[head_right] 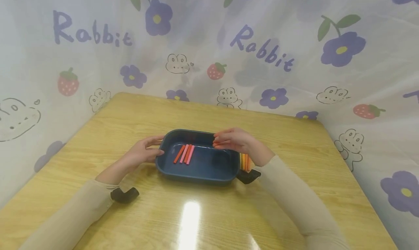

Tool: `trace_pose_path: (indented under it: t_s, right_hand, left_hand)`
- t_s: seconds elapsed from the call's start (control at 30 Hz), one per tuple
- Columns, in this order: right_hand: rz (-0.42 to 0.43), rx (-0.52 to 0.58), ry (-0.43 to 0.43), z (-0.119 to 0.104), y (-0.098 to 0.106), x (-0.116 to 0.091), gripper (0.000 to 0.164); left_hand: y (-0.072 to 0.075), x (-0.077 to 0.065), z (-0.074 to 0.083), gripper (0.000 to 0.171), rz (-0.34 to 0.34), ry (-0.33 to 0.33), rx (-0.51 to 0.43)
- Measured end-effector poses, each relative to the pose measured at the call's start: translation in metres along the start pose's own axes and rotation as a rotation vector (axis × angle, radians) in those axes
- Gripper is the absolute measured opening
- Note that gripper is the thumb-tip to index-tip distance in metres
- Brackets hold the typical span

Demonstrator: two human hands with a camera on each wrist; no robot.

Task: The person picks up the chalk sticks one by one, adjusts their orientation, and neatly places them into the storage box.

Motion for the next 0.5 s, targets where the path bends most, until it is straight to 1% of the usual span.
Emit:
trace_pose_path:
  t_s: [0.13,0.27,0.5]
  right_hand:
    - [0.007,0.013,0.017,0.003,0.013,-0.010,0.048]
    - [0.011,0.044,0.017,0.007,0.024,-0.020,0.048]
    - [0.010,0.083,0.035,0.012,0.041,-0.035,0.051]
  left_hand:
    - [0.000,-0.001,0.001,0.061,0.003,-0.001,0.011]
    - [-0.001,-0.001,0.001,0.062,-0.005,-0.009,0.017]
    - [0.000,-0.002,0.001,0.062,-0.002,-0.012,0.019]
Point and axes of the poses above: each hand's wrist, its own x-axis towards the middle knuckle, its own y-axis out of the back of the hand, z = x × y, the point moved 10 cm from there along x, towards the middle knuckle
